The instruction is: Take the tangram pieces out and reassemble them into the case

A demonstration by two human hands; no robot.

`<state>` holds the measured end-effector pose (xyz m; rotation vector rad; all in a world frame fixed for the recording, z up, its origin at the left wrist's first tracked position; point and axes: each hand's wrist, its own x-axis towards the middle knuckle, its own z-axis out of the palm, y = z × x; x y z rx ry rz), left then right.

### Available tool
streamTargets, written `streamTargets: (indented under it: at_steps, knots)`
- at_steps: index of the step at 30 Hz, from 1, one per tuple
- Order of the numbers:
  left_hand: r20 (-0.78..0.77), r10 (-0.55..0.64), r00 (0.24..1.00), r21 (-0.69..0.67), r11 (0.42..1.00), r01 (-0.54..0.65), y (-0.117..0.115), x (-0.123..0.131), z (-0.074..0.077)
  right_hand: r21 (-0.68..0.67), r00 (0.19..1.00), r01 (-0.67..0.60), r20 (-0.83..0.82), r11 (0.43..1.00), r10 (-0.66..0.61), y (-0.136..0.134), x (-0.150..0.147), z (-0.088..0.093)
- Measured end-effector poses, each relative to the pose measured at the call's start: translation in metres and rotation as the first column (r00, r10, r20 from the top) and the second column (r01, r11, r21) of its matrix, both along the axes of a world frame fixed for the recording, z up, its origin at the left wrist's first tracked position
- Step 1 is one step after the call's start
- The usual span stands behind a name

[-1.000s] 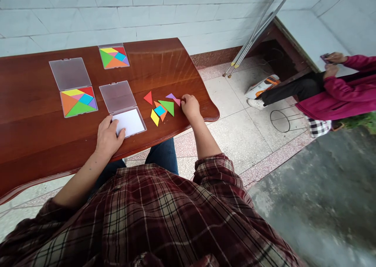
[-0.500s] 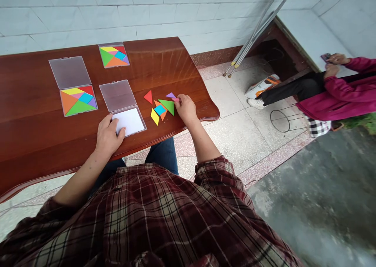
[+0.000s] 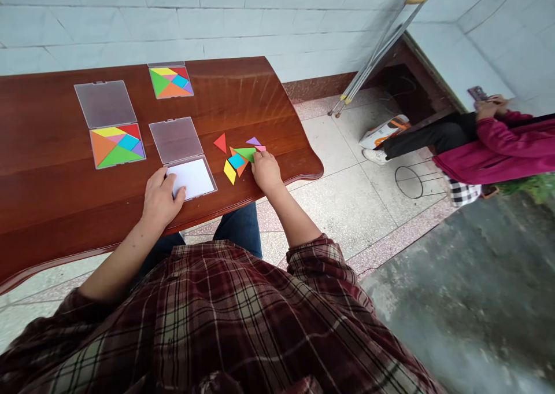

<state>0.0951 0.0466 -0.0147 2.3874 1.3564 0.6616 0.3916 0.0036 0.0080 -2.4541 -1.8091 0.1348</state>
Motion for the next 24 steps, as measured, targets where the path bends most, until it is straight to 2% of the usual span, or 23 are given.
streamTargets:
  at_steps: [6, 11, 17, 21, 24]
  knots:
    - [0.032, 0.004, 0.999, 0.010, 1.000, -0.004, 0.000, 0.000, 0.000, 0.044, 0.999, 0.033, 0.028, 0.998, -0.035, 0.000, 0.001, -0.005]
    - [0.059, -0.003, 0.998, 0.017, 1.000, 0.002, 0.002, -0.001, -0.005, 0.141, 0.998, 0.055, -0.016, 0.989, -0.053, -0.001, 0.006, -0.012]
    - [0.210, 0.047, 0.977, -0.016, 0.999, -0.045, 0.008, -0.007, -0.012, 0.218, 0.991, 0.116, -0.090, 0.969, -0.098, 0.000, 0.013, -0.025]
    - [0.266, 0.060, 0.962, 0.002, 0.998, -0.062, 0.010, -0.012, -0.012, 0.308, 0.978, 0.164, -0.172, 0.937, -0.115, -0.001, 0.021, -0.031]
    - [0.295, 0.083, 0.952, 0.001, 0.996, -0.087, 0.010, -0.014, -0.012, 0.388, 0.960, 0.204, -0.260, 0.899, -0.106, -0.001, 0.026, -0.029]
